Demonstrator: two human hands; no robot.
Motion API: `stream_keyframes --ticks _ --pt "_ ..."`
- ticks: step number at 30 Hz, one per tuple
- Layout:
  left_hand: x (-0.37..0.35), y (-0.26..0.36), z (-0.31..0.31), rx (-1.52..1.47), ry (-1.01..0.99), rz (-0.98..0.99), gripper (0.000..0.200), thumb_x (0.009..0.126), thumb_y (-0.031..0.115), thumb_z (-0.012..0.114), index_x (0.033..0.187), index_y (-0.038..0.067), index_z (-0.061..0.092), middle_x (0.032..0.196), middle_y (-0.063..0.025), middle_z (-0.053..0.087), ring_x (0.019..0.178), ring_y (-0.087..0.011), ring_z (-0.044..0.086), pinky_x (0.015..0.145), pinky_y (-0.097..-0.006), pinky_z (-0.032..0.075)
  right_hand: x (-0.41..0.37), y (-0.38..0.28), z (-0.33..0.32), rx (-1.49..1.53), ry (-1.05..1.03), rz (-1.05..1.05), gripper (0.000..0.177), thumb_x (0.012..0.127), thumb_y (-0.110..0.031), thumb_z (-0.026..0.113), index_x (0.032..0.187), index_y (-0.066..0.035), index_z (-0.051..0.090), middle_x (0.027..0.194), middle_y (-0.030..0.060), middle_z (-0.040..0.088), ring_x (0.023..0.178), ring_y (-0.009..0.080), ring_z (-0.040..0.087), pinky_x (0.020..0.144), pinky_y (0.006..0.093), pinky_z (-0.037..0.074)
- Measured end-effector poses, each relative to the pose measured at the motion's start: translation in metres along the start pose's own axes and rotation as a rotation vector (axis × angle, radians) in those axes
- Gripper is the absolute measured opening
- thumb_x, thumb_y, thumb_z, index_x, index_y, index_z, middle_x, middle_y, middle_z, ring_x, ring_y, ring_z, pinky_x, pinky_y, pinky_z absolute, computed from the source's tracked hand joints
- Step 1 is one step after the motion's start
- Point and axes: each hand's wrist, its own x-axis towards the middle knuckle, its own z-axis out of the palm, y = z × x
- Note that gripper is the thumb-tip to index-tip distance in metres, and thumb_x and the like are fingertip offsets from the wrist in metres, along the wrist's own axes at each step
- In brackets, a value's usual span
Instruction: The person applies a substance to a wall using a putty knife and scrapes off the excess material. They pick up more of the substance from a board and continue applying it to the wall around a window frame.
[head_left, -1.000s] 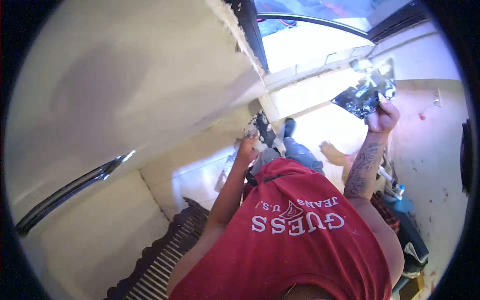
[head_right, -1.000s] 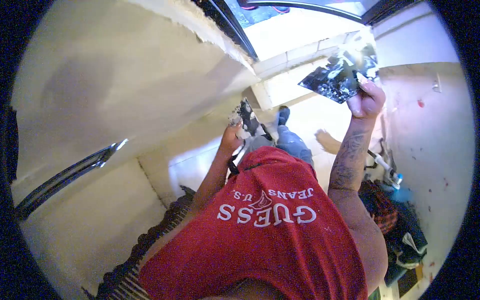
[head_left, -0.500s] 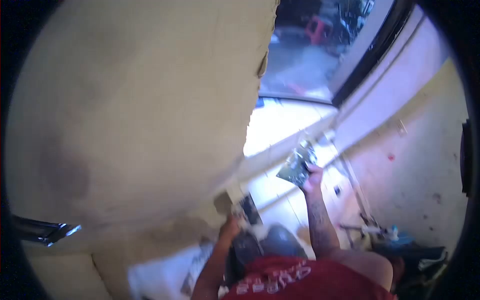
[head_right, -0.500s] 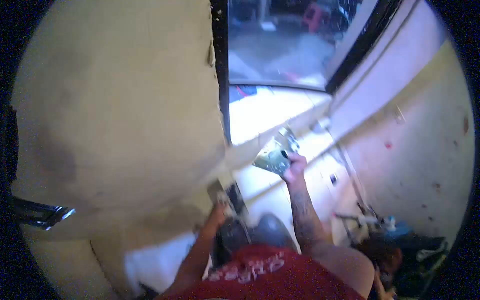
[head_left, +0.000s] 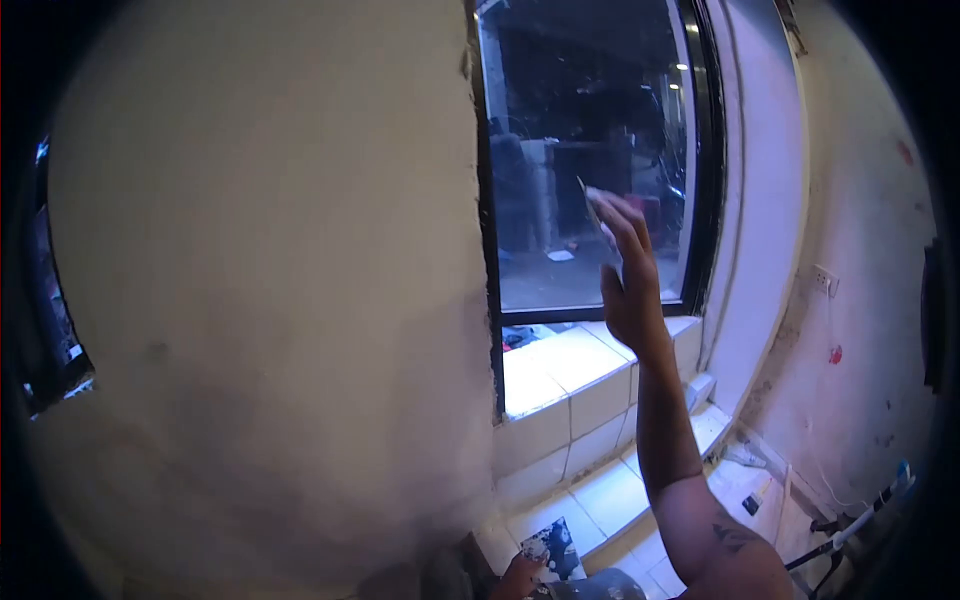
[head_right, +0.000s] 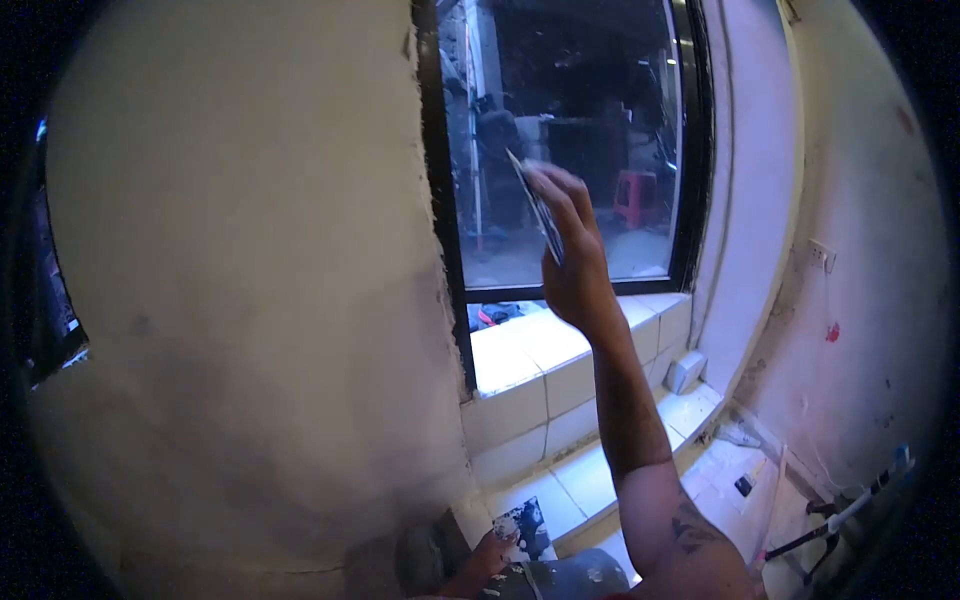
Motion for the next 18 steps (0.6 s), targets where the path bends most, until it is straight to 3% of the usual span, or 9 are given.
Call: stream_keyframes --ticks 2,9,12,16,18 --pt "0.010 0.019 -0.012 0.354 0.107 0.283 0.058 0.064 0.006 0.065 0.119 0.008 0.047 0.096 -0.0169 0.056 0.094 -0.0298 0.052 0.086 -0.0393 0.039 0.043 0.002 0.013 0.059 0.066 -0.089 0.067 0.061 0.021 0.041 0.121 -0.009 0.042 0.117 0.0163 0.044 0.114 0.0337 0.040 0.095 0.0403 0.034" --pt "0.020 0.010 -0.026 0.190 -0.076 0.001 0.059 0.063 0.006 0.065 0.119 0.009 0.046 0.097 -0.0172 0.056 0.094 -0.0303 0.051 0.086 -0.0393 0.039 0.180 0.023 0.033 -0.208 0.145 -0.256 0.064 0.060 0.016 0.052 0.118 -0.011 0.047 0.113 0.0130 0.048 0.108 0.0318 0.045 0.089 0.0426 0.038" --pt "0.023 -0.002 -0.026 0.197 -0.102 -0.023 0.060 0.063 0.006 0.065 0.119 0.009 0.046 0.097 -0.0174 0.056 0.094 -0.0304 0.051 0.086 -0.0392 0.038 0.194 0.017 0.041 -0.289 0.153 -0.388 0.068 0.060 0.020 0.045 0.120 -0.011 0.044 0.118 0.0112 0.045 0.108 0.0305 0.046 0.087 0.0379 0.043" --pt "0.034 -0.019 -0.030 0.207 -0.130 -0.039 0.060 0.062 0.006 0.065 0.119 0.009 0.046 0.097 -0.0175 0.056 0.094 -0.0307 0.051 0.086 -0.0392 0.038 0.198 0.001 0.034 -0.338 0.105 -0.335 0.053 0.067 0.016 0.046 0.116 -0.001 0.045 0.114 0.0154 0.046 0.107 0.0309 0.043 0.089 0.0384 0.038" --pt "0.034 -0.024 -0.034 0.203 -0.145 -0.045 0.060 0.062 0.006 0.065 0.119 0.009 0.046 0.097 -0.0176 0.056 0.094 -0.0308 0.051 0.086 -0.0392 0.038 0.200 0.004 0.037 -0.338 0.115 -0.317 0.055 0.065 0.015 0.048 0.117 -0.002 0.044 0.115 0.0152 0.045 0.107 0.0307 0.042 0.089 0.0391 0.038"
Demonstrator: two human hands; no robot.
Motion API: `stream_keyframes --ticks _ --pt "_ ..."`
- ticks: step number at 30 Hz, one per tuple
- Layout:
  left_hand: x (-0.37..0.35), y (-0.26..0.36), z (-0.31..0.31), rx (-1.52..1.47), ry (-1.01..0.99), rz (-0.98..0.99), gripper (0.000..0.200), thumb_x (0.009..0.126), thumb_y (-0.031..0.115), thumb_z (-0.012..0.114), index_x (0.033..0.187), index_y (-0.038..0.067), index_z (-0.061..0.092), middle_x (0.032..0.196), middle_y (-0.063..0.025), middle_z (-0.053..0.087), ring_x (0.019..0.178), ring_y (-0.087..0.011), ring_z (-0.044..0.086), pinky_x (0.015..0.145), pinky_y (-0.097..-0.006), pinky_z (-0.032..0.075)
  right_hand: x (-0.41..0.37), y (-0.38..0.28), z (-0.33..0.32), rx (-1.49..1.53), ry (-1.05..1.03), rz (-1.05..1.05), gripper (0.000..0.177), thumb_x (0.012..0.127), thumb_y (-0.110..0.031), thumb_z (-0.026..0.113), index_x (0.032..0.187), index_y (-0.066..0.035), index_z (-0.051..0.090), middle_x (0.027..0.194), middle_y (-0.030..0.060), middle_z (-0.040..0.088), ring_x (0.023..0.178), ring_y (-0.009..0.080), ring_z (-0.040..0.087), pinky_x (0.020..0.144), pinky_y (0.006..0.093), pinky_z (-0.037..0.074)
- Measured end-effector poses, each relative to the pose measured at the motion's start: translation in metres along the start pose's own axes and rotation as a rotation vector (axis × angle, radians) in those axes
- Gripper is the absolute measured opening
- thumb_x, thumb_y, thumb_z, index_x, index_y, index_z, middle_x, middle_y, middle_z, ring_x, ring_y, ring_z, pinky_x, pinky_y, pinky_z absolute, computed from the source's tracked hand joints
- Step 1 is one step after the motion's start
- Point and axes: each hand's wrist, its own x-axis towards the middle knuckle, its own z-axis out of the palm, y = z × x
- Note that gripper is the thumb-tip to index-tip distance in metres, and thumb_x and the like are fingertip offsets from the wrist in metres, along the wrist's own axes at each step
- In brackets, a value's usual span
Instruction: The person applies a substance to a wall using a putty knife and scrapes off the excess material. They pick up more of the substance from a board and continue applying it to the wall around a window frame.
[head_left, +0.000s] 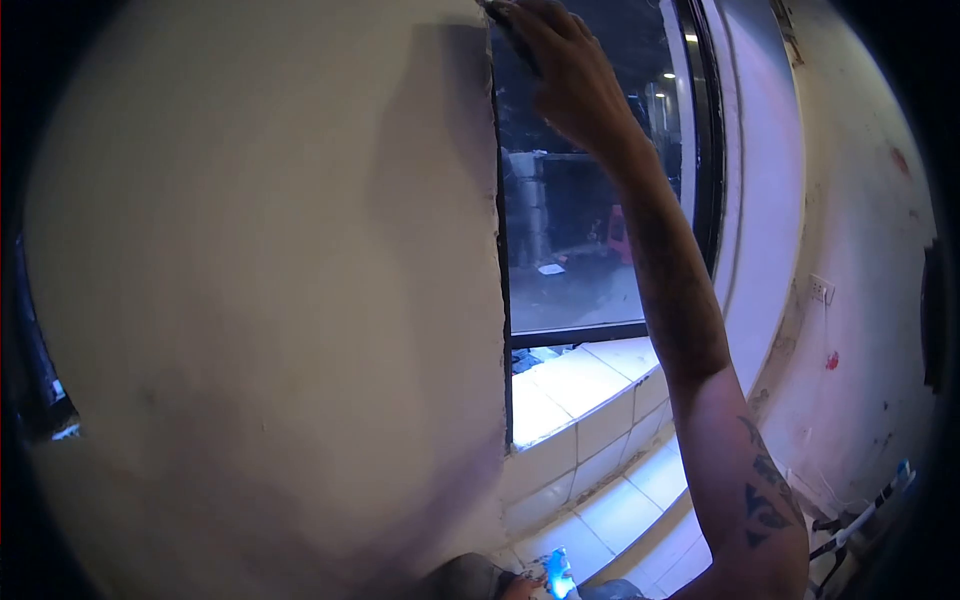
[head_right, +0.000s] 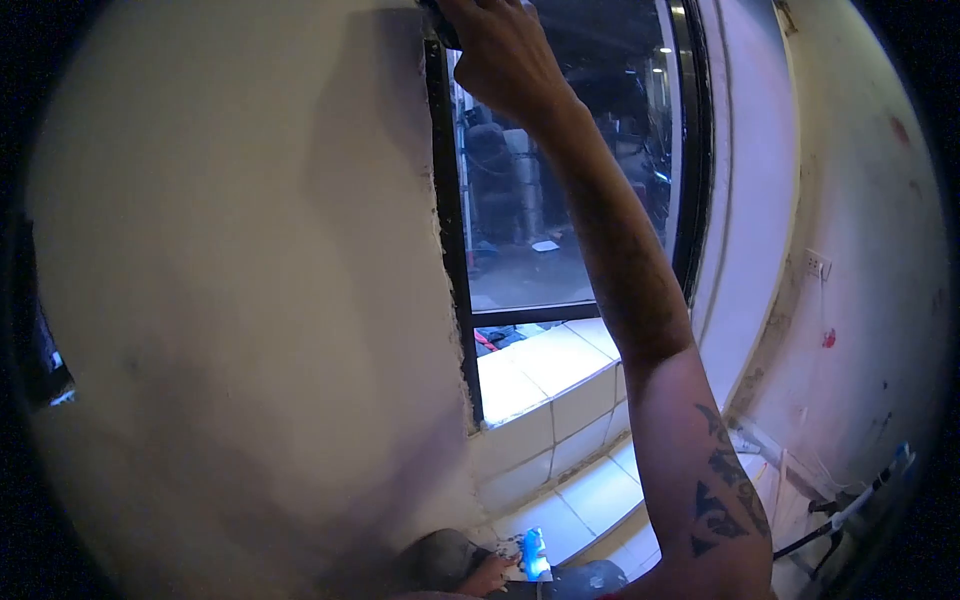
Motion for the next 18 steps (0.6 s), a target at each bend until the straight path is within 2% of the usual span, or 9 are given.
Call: stream_keyframes --ticks 5,8,11,14,18 --pt "-0.003 -0.011 -0.007 -0.007 -0.040 -0.006 0.061 0.062 0.006 0.065 0.120 0.010 0.046 0.098 -0.0178 0.056 0.094 -0.0311 0.051 0.086 -0.0392 0.038 0.000 -0.003 0.007 -0.010 -0.030 0.001 0.052 0.068 0.011 0.052 0.117 -0.002 0.045 0.116 0.0144 0.045 0.108 0.0305 0.041 0.089 0.0396 0.038" --pt "-0.001 -0.015 -0.006 -0.017 -0.056 0.002 0.062 0.061 0.006 0.065 0.120 0.010 0.046 0.098 -0.0180 0.056 0.094 -0.0313 0.051 0.086 -0.0391 0.038 -0.001 -0.003 0.016 -0.111 -0.017 -0.082 0.049 0.070 0.009 0.052 0.117 -0.003 0.045 0.116 0.0141 0.046 0.108 0.0298 0.041 0.090 0.0397 0.038" --pt "-0.001 -0.020 -0.008 -0.023 -0.073 0.006 0.062 0.061 0.006 0.065 0.120 0.010 0.046 0.098 -0.0181 0.056 0.094 -0.0315 0.051 0.086 -0.0391 0.038 0.000 -0.010 0.019 -0.138 -0.086 -0.030 0.047 0.074 0.005 0.052 0.119 -0.005 0.044 0.119 0.0137 0.045 0.112 0.0294 0.039 0.093 0.0402 0.035" --pt "0.001 -0.024 -0.007 -0.031 -0.091 0.011 0.062 0.061 0.006 0.065 0.120 0.010 0.046 0.098 -0.0182 0.056 0.094 -0.0317 0.051 0.086 -0.0391 0.038 -0.007 -0.018 0.020 -0.199 0.004 -0.110 0.065 0.055 0.018 0.046 0.115 -0.007 0.048 0.111 0.0116 0.050 0.108 0.0301 0.045 0.089 0.0380 0.040" --pt "0.001 -0.030 -0.007 -0.034 -0.112 0.020 0.063 0.060 0.005 0.065 0.120 0.010 0.046 0.098 -0.0184 0.056 0.094 -0.0320 0.051 0.087 -0.0391 0.038 -0.012 -0.026 0.018 -0.180 -0.032 -0.088 0.062 0.054 0.018 0.047 0.112 -0.004 0.050 0.110 0.0114 0.051 0.108 0.0297 0.045 0.090 0.0370 0.040"
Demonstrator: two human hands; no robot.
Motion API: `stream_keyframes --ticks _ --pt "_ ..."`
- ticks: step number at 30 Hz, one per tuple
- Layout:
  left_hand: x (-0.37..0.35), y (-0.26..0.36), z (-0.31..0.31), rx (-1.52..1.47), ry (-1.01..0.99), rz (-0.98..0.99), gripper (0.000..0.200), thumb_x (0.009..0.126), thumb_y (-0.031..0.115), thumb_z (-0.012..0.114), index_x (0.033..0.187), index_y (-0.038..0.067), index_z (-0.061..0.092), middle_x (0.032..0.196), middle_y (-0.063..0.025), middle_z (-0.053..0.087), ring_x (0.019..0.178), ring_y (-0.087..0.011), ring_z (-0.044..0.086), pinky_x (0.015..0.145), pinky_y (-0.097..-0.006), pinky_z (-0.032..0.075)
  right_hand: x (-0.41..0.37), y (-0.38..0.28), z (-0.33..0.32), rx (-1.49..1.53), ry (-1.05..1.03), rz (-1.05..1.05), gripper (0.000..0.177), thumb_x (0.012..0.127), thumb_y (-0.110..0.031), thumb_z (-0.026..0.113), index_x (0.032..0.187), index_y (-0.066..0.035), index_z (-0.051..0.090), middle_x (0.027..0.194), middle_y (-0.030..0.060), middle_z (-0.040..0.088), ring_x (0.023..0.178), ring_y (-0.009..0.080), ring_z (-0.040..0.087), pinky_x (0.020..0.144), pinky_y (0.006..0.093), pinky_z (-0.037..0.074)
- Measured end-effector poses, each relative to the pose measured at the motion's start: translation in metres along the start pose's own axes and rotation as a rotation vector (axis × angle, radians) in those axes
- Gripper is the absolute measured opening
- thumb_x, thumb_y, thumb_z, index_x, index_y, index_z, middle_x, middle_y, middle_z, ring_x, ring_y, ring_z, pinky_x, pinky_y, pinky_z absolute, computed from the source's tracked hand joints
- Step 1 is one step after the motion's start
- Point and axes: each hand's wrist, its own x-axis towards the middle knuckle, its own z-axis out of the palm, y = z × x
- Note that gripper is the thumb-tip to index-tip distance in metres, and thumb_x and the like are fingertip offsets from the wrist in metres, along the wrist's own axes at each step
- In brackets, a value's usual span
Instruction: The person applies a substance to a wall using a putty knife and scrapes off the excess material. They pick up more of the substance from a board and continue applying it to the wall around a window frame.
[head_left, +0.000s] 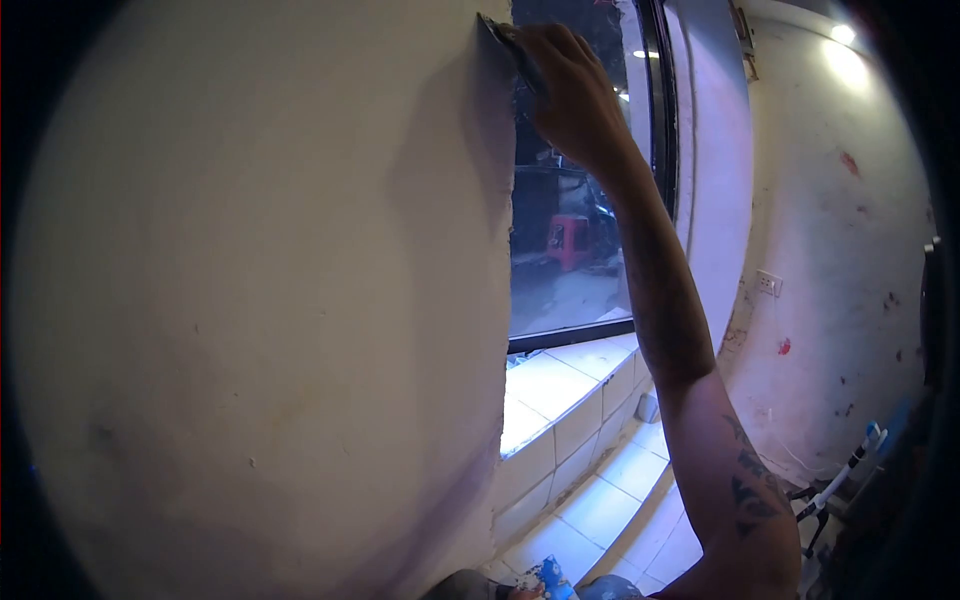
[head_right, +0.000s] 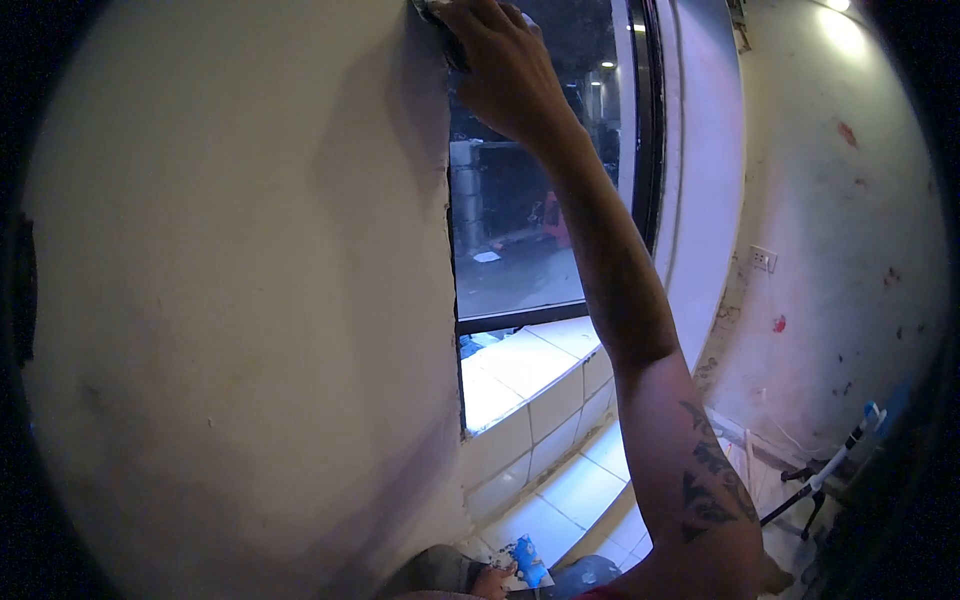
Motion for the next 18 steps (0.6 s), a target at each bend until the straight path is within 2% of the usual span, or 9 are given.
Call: stream_keyframes --ticks 8,11,18 --pt "-0.007 -0.006 -0.001 -0.010 -0.022 0.002 0.064 0.060 0.005 0.065 0.121 0.011 0.046 0.099 -0.0187 0.055 0.093 -0.0325 0.051 0.087 -0.0390 0.038 -0.011 -0.014 -0.002 0.013 -0.005 0.059 0.061 0.054 0.018 0.049 0.110 -0.004 0.052 0.107 0.0101 0.053 0.106 0.0289 0.047 0.090 0.0361 0.039" --pt "-0.008 -0.007 -0.002 -0.013 -0.028 0.000 0.065 0.059 0.005 0.065 0.121 0.011 0.046 0.099 -0.0189 0.055 0.093 -0.0326 0.051 0.087 -0.0390 0.038 -0.021 0.004 0.007 -0.033 -0.035 0.045 0.059 0.058 0.012 0.058 0.113 -0.008 0.051 0.110 0.0113 0.051 0.108 0.0303 0.045 0.089 0.0422 0.037" --pt "-0.011 -0.011 0.000 -0.016 -0.048 -0.003 0.066 0.059 0.005 0.065 0.121 0.012 0.046 0.099 -0.0192 0.055 0.093 -0.0331 0.051 0.087 -0.0389 0.038 -0.034 -0.005 0.007 -0.055 -0.023 0.054 0.058 0.056 0.009 0.062 0.110 -0.007 0.053 0.108 0.0089 0.053 0.107 0.0291 0.045 0.089 0.0417 0.036"
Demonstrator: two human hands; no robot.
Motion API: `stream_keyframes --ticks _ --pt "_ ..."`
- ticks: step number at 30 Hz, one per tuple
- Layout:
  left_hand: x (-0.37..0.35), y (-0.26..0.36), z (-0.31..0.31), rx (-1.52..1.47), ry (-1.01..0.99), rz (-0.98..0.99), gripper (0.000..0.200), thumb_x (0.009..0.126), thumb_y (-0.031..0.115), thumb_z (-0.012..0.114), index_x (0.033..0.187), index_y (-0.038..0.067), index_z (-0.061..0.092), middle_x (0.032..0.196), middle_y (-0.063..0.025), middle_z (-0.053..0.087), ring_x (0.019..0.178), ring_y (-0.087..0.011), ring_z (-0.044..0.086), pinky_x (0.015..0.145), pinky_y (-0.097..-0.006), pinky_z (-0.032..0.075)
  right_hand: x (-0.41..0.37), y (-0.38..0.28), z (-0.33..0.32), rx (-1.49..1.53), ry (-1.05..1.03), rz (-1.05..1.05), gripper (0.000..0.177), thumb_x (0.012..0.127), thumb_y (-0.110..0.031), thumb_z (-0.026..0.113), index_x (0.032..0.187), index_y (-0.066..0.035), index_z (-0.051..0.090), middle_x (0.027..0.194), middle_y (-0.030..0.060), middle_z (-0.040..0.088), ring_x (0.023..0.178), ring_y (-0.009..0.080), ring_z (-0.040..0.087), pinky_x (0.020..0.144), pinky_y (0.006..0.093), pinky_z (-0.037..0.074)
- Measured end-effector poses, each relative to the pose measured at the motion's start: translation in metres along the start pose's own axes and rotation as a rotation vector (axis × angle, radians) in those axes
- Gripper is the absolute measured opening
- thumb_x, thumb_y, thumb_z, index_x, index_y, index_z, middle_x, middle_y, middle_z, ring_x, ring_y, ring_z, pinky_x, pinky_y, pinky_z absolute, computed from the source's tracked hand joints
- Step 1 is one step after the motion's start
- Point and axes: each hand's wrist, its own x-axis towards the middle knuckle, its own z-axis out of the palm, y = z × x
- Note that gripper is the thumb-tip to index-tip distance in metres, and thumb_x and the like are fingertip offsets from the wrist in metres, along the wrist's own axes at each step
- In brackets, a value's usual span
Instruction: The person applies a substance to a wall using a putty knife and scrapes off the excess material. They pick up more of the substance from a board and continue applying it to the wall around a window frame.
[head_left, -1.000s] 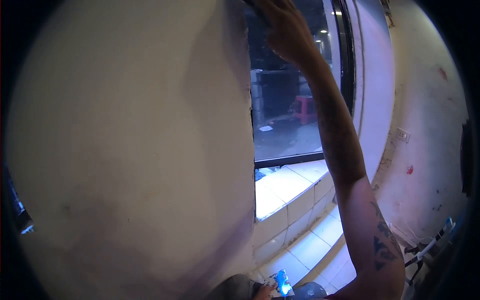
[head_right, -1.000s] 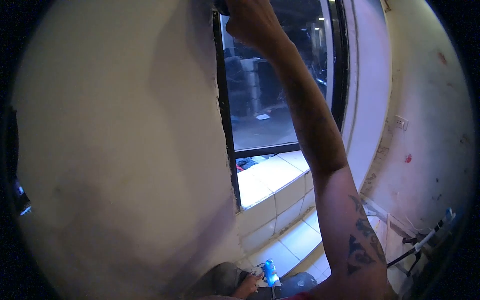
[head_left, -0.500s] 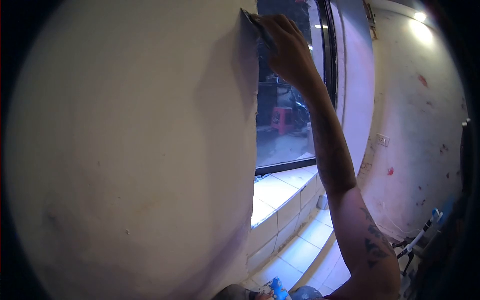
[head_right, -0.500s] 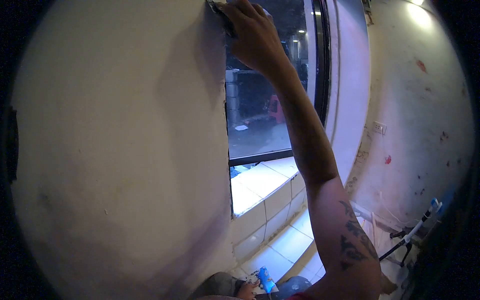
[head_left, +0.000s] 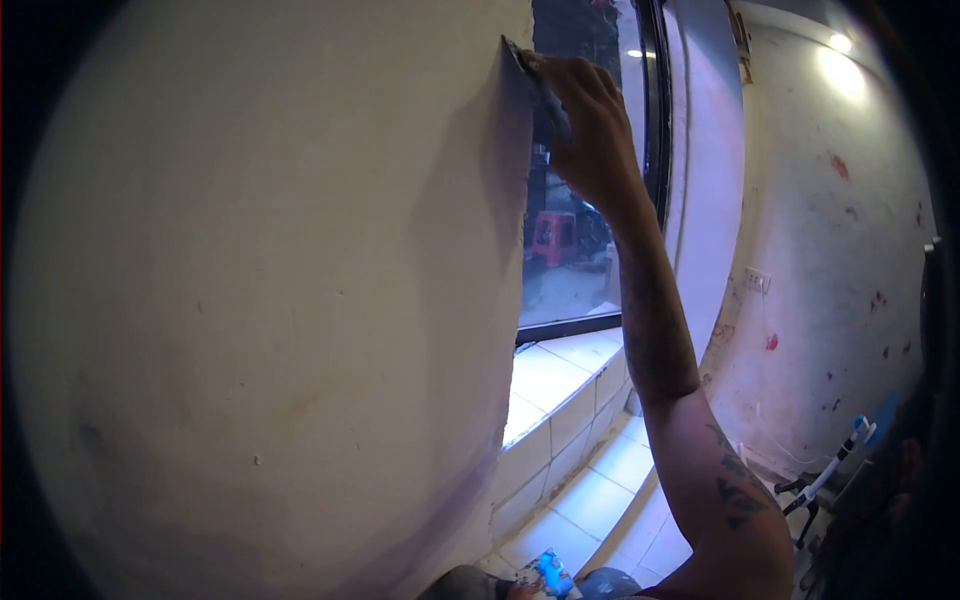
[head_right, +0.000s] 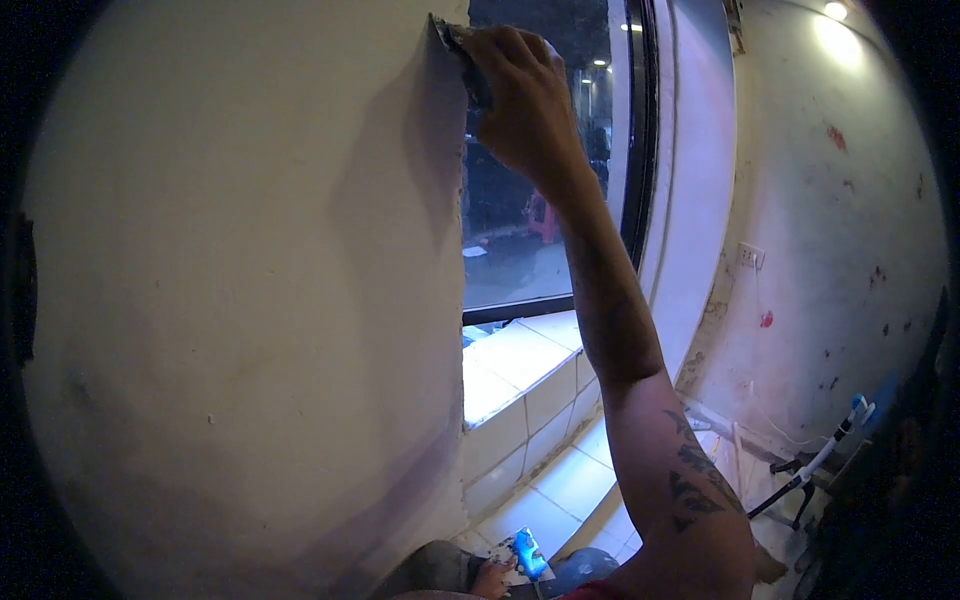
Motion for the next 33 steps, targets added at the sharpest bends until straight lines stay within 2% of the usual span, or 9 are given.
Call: stream_keyframes --ticks 2,5,8,11,17,26,30,32,33 --pt "-0.001 -0.001 0.000 0.002 -0.006 -0.001 0.066 0.059 0.005 0.065 0.121 0.012 0.046 0.100 -0.0193 0.055 0.093 -0.0332 0.051 0.087 -0.0389 0.038 -0.002 -0.002 0.001 -0.022 0.001 -0.009 0.058 0.055 0.009 0.063 0.110 -0.007 0.053 0.108 0.0087 0.053 0.107 0.0287 0.045 0.088 0.0414 0.036" --pt "-0.001 -0.002 0.001 0.002 -0.012 -0.004 0.066 0.058 0.005 0.065 0.121 0.012 0.046 0.100 -0.0194 0.055 0.093 -0.0334 0.051 0.087 -0.0389 0.038 -0.006 -0.010 0.001 -0.012 0.024 0.018 0.062 0.055 0.018 0.049 0.111 -0.006 0.051 0.108 0.0090 0.054 0.106 0.0282 0.046 0.088 0.0387 0.038" --pt "-0.002 -0.003 0.002 0.003 -0.020 -0.009 0.067 0.058 0.005 0.065 0.121 0.012 0.046 0.100 -0.0195 0.055 0.093 -0.0336 0.051 0.087 -0.0389 0.038 -0.014 -0.009 0.002 -0.023 0.016 0.007 0.059 0.055 0.007 0.064 0.111 -0.008 0.052 0.106 0.0078 0.054 0.105 0.0281 0.045 0.088 0.0417 0.034" --pt "-0.004 -0.004 0.003 0.003 -0.025 -0.015 0.067 0.058 0.004 0.065 0.121 0.012 0.046 0.100 -0.0197 0.055 0.093 -0.0338 0.050 0.087 -0.0388 0.038 -0.020 -0.013 0.000 -0.022 0.006 0.009 0.063 0.053 0.007 0.065 0.112 -0.008 0.051 0.107 0.0074 0.053 0.106 0.0275 0.045 0.089 0.0423 0.032" --pt "-0.007 -0.004 0.003 0.007 -0.040 -0.028 0.068 0.057 0.004 0.065 0.122 0.013 0.045 0.101 -0.0199 0.055 0.093 -0.0342 0.050 0.087 -0.0388 0.038 -0.036 -0.020 -0.001 -0.031 -0.029 0.033 0.070 0.049 0.008 0.066 0.115 -0.009 0.050 0.110 0.0061 0.052 0.106 0.0264 0.044 0.090 0.0494 0.029" --pt "-0.019 -0.003 0.015 0.023 -0.062 -0.032 0.069 0.056 0.004 0.065 0.122 0.014 0.045 0.101 -0.0203 0.055 0.093 -0.0347 0.050 0.088 -0.0387 0.038 -0.060 -0.033 -0.004 0.012 -0.077 0.078 0.065 0.054 -0.001 0.069 0.115 -0.012 0.050 0.112 0.0052 0.049 0.108 0.0258 0.043 0.092 0.0598 0.023" --pt "-0.023 -0.005 0.024 -0.014 0.023 0.058 0.072 0.058 0.002 0.063 0.125 0.018 0.044 0.103 -0.0217 0.054 0.090 -0.0357 0.050 0.087 -0.0389 0.037 -0.073 -0.042 -0.007 0.026 -0.101 0.091 0.065 0.056 -0.010 0.073 0.116 -0.014 0.048 0.112 0.0046 0.049 0.108 0.0252 0.041 0.091 0.0609 0.022" --pt "-0.023 -0.001 0.023 0.052 -0.009 0.010 0.071 0.058 0.002 0.063 0.124 0.018 0.044 0.101 -0.0219 0.054 0.090 -0.0361 0.050 0.087 -0.0388 0.037 -0.084 -0.043 -0.008 0.001 -0.104 0.094 0.065 0.057 -0.015 0.074 0.117 -0.014 0.048 0.113 0.0042 0.048 0.109 0.0249 0.040 0.091 0.0615 0.022" --pt "-0.024 0.003 0.018 0.091 -0.031 -0.018 0.070 0.059 0.002 0.063 0.124 0.017 0.044 0.101 -0.0220 0.054 0.090 -0.0363 0.050 0.087 -0.0388 0.037 -0.091 -0.045 -0.014 0.052 -0.148 0.109 0.062 0.062 -0.013 0.071 0.119 -0.016 0.046 0.114 0.0042 0.047 0.111 0.0250 0.038 0.093 0.0573 0.021"
